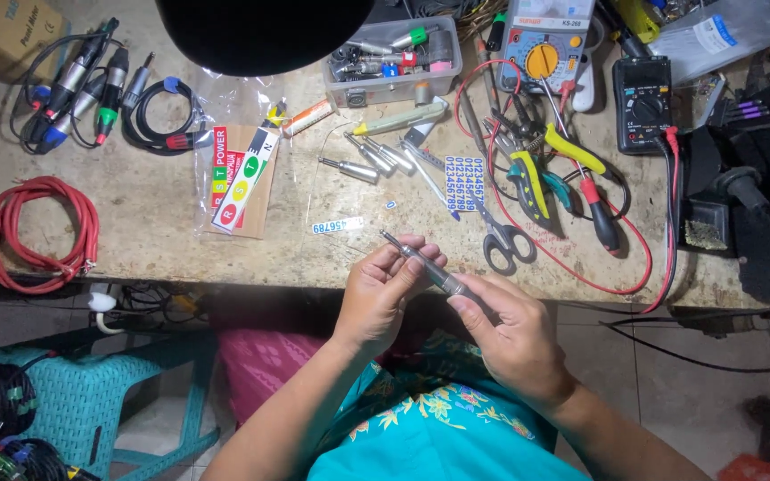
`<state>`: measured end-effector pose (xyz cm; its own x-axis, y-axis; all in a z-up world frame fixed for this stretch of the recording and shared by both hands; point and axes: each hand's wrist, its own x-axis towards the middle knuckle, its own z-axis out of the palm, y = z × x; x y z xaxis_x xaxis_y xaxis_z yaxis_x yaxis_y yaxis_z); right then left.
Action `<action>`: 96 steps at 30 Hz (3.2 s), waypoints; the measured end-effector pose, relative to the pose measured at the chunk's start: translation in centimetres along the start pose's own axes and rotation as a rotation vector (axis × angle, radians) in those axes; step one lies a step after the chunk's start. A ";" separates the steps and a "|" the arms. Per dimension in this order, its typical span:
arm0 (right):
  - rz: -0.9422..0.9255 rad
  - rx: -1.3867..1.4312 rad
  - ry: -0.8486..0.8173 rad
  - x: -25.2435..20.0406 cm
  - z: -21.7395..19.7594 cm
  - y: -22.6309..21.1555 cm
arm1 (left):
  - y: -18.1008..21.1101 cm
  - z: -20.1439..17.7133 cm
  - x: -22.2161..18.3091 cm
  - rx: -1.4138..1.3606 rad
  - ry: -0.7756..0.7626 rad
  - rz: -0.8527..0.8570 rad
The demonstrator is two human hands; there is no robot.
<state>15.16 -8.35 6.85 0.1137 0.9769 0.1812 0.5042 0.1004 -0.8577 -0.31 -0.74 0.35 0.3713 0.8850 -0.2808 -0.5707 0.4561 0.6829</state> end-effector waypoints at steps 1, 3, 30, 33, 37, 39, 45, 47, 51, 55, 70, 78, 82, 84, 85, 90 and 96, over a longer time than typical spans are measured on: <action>-0.044 0.003 -0.039 -0.1 -0.1 0.1 | 0.2 -0.2 -0.1 0.025 -0.051 -0.015; -0.039 0.019 -0.058 0.0 0.1 0.4 | 0.6 -0.4 -0.2 0.034 -0.046 -0.017; 0.403 0.496 -0.249 -0.2 2.5 2.2 | 2.4 -1.7 -0.4 0.043 0.109 -0.076; 0.397 0.483 -0.235 0.4 2.3 0.9 | 2.6 -1.3 -0.5 0.062 0.085 -0.071; 0.416 0.476 -0.204 0.1 2.7 1.6 | 2.8 -1.3 -0.4 0.072 0.051 -0.074; 0.415 0.468 -0.202 0.2 2.7 1.1 | 3.0 -1.2 -0.5 0.077 0.052 -0.075; 0.431 0.469 -0.116 0.1 3.2 1.0 | 2.8 -1.4 -0.7 0.104 0.035 -0.040; 0.430 0.448 -0.091 -0.2 3.2 1.0 | 3.0 -1.4 -0.9 0.125 0.030 -0.017; 0.045 0.040 0.033 -0.8 3.2 0.8 | 3.8 -1.9 -1.3 0.166 -0.090 -0.054; -0.330 -0.270 0.136 -1.2 3.4 0.9 | 3.5 -1.9 -1.4 0.038 -0.157 -0.044; -0.359 -0.386 0.181 -1.6 3.9 1.2 | 3.3 -2.9 -1.4 -0.035 -0.204 -0.064; -0.442 -0.367 0.209 -2.0 3.9 2.3 | 3.7 -2.8 -1.5 -0.023 -0.211 -0.091; -0.384 -0.327 0.166 -1.5 3.9 1.2 | 3.8 -2.6 -1.4 0.034 -0.124 -0.117; -0.169 -0.157 0.102 -1.2 3.6 0.6 | 4.2 -2.4 -1.5 0.059 -0.110 -0.117; 0.046 0.012 0.036 -1.0 3.4 0.3 | 4.3 -2.3 -1.5 0.084 -0.095 -0.116; 0.380 0.450 -0.020 -0.7 3.7 1.0 | 3.6 -2.5 -1.4 0.061 -0.036 -0.060; 0.585 0.676 -0.171 -1.2 4.6 2.6 | 2.5 -3.1 -0.8 0.119 -0.045 -0.090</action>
<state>12.36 -8.38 2.17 0.0375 0.9160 -0.3994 -0.2095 -0.3836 -0.8994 -4.33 0.04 0.18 0.4512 0.8346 -0.3160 -0.4436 0.5170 0.7320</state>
